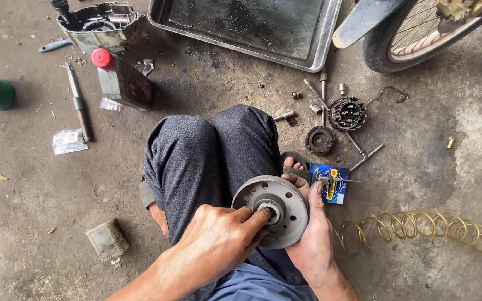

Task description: Assembling a motorcycle centrifugal clutch by manually installing clutch shoes and springs into the clutch drum.

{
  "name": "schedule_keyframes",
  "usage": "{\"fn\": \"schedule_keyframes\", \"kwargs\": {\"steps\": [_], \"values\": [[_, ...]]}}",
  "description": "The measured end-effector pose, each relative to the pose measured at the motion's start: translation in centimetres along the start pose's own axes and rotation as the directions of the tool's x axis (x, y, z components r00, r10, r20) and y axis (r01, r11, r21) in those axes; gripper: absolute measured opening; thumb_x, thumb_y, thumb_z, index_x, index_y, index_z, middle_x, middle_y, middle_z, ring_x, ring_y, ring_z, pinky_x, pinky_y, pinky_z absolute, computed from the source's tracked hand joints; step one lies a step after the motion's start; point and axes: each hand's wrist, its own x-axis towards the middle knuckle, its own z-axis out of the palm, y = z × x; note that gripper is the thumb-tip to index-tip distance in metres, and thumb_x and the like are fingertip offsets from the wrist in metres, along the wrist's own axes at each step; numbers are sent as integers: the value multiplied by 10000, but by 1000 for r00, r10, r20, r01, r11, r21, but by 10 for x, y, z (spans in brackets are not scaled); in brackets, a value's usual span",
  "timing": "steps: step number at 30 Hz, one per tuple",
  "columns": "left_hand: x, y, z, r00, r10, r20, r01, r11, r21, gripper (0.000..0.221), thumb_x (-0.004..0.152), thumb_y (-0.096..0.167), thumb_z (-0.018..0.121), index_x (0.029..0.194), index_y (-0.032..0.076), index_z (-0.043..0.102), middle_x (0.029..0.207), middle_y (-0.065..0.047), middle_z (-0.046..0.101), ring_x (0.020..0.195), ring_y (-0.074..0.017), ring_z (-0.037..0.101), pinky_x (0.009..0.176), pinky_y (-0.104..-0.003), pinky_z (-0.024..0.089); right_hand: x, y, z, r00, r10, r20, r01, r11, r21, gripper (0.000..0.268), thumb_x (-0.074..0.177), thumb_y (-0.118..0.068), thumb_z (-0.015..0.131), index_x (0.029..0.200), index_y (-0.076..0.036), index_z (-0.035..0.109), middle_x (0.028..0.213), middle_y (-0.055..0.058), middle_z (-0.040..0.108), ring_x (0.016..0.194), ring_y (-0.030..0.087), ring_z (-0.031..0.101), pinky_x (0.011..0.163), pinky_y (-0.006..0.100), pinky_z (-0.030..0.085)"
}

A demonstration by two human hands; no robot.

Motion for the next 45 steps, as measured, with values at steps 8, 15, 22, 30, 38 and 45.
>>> {"fn": "schedule_keyframes", "kwargs": {"steps": [8, 15, 22, 30, 38, 45], "values": [[3, -2, -4, 1000, 22, 12, -22, 1000, -9, 150, 976, 260, 640, 1031, 141, 566, 694, -13, 606, 495, -312, 631, 345, -488, 440, -2, 1, 0, 985, 83, -149, -84, 996, 0, 598, 1051, -527, 329, 1185, -23, 622, 1377, 101, 632, 1183, 239, 607, 1014, 387, 483], [2, -3, -4, 998, 2, -67, -10, 994, -109, 143, 1028, 287, 621, 977, 157, 587, 669, -41, 599, 509, -300, 610, 375, -463, 427, -2, 1, -1, 979, 98, -179, -98, 995, 9, 620, 1044, -546, 340, 1205, -17, 621, 1260, 145, 670, 1114, 262, 624, 961, 394, 495], [-10, 5, -11, 960, -56, -274, -10, 973, -233, 134, 1024, 249, 620, 1073, 131, 662, 760, -29, 544, 529, -239, 587, 435, -385, 415, -7, 1, 3, 995, 14, -102, -18, 999, -46, 602, 1020, -553, 343, 1173, -47, 630, 1586, 53, 538, 1266, 186, 570, 1012, 338, 466], [-18, 18, 13, 801, -211, -561, 51, 957, -286, 160, 949, 83, 703, 1079, -5, 672, 1029, -124, 752, 936, -219, 783, 763, -299, 640, -12, 17, 12, 971, -29, -238, 43, 998, 54, 586, 1037, -549, 329, 1191, -52, 599, 1292, 163, 669, 1156, 280, 633, 1000, 420, 494], [-4, 30, 20, 720, -230, -655, 114, 970, -215, 98, 947, 86, 706, 1009, 18, 671, 928, -106, 698, 802, -211, 727, 662, -294, 580, -16, 29, 29, 952, -237, -193, 257, 962, 89, 537, 1031, -536, 377, 1165, -58, 582, 1584, 153, 489, 1396, 245, 468, 1098, 382, 411], [-2, 31, 14, 690, -297, -660, 124, 947, -296, 76, 943, 70, 686, 987, 11, 666, 936, -112, 720, 844, -222, 743, 744, -298, 591, -11, 10, 40, 891, 88, -446, -6, 983, 182, 548, 1063, -518, 302, 1220, -70, 575, 1281, 163, 675, 1195, 287, 627, 1041, 435, 480]]}}
